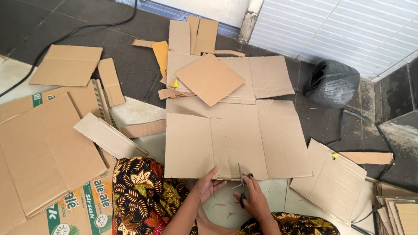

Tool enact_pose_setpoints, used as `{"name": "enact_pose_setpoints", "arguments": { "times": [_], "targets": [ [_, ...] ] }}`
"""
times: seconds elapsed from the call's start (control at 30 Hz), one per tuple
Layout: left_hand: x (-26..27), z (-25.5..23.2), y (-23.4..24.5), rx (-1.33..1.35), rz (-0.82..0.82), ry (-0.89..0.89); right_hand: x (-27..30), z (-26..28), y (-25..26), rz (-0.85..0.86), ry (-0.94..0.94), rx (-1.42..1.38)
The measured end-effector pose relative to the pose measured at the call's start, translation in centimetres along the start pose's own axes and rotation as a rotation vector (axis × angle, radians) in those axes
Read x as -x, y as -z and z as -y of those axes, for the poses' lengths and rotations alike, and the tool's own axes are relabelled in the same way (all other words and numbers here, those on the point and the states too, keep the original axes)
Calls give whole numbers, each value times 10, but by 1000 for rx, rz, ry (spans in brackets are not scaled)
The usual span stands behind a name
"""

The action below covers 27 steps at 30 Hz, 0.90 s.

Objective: The person cuts into various pieces of cardboard using a pair of scissors, separating a square piece from a larger sheet and making several straight cuts into other scraps while sitting on the floor.

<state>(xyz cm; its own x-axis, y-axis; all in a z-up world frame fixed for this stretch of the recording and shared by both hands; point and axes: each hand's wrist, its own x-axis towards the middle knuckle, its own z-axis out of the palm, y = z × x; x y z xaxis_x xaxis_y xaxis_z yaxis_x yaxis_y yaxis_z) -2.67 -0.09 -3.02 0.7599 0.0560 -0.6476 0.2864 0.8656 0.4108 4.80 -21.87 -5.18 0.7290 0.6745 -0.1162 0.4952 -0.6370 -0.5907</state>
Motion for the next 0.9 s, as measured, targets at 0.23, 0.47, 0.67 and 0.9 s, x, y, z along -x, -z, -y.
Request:
{"name": "enact_pose_setpoints", "arguments": {
  "times": [0.23, 0.47, 0.67, 0.9],
  "targets": [
    [-31, 20, 17, 141, 114, -122, -7, 53, 56, -102, -156, -308],
    [14, -31, -50, 249, 81, -218, -45, 112, 165, -66, -323, -352],
    [14, -34, -76, 439, 30, -281, -64, 131, 176, -53, -263, -451],
    [-70, 12, -51, 343, -164, -330, -47, 165, 201, 226, -305, -681]
  ]
}}
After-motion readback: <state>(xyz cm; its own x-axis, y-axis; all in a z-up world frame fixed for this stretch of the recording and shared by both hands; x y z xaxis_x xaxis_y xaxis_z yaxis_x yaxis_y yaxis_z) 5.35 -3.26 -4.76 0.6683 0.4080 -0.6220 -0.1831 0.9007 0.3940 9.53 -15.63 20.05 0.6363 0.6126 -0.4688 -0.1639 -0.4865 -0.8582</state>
